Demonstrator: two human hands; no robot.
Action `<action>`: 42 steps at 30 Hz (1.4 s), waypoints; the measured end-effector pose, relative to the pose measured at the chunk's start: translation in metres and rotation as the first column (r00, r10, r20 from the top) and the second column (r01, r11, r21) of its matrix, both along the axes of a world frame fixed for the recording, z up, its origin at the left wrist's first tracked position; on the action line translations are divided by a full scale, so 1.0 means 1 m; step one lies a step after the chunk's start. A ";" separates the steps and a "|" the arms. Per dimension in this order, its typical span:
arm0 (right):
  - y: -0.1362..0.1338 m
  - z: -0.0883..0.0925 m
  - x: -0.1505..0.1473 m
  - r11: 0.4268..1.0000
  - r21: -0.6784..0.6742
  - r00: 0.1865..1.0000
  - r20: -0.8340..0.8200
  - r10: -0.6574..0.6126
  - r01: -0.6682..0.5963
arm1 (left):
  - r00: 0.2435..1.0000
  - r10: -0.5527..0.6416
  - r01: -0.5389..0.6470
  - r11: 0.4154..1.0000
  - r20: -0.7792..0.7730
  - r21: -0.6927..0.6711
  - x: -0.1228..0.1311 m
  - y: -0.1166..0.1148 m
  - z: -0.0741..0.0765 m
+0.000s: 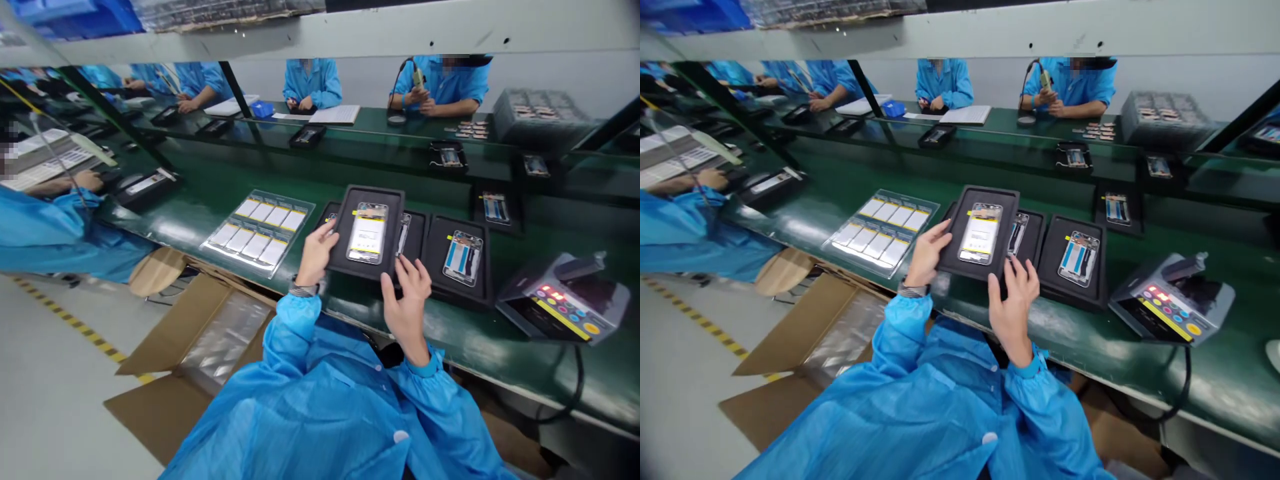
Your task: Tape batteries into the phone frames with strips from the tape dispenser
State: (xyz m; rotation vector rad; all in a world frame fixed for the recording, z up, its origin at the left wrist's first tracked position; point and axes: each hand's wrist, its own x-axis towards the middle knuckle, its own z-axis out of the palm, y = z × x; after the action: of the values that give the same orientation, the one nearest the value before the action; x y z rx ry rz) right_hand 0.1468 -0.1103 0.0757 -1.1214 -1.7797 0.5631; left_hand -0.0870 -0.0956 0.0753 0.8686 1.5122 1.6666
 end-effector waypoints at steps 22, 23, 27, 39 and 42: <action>-0.021 0.048 0.000 0.990 0.115 0.997 -0.009 -0.079 0.080 | 0.874 0.062 -0.245 0.913 -0.481 -0.327 -0.162 -0.007 -0.037; -0.025 0.054 -0.007 0.994 0.109 1.000 0.010 -0.002 0.000 | 0.850 0.070 -0.290 0.890 -0.522 -0.351 -0.175 -0.019 -0.031; -0.003 0.053 -0.008 0.992 0.111 0.986 0.163 0.040 -0.058 | 0.772 0.009 -0.420 0.758 -0.636 -0.500 -0.211 -0.061 -0.024; 0.089 0.031 0.044 0.916 0.124 0.831 0.389 -0.399 0.382 | 0.519 -0.274 -0.562 0.605 -0.810 -0.564 -0.228 -0.072 -0.043; 0.091 0.027 0.053 0.897 0.117 0.807 0.401 -0.435 0.425 | 0.487 -0.288 -0.618 0.553 -0.824 -0.559 -0.246 -0.078 -0.037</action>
State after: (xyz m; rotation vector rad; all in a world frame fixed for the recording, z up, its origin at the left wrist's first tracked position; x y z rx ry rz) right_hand 0.1996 -0.0195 0.1031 -1.6667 -1.7842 0.0199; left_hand -0.3335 -0.1739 0.0383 1.0163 2.8515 0.2326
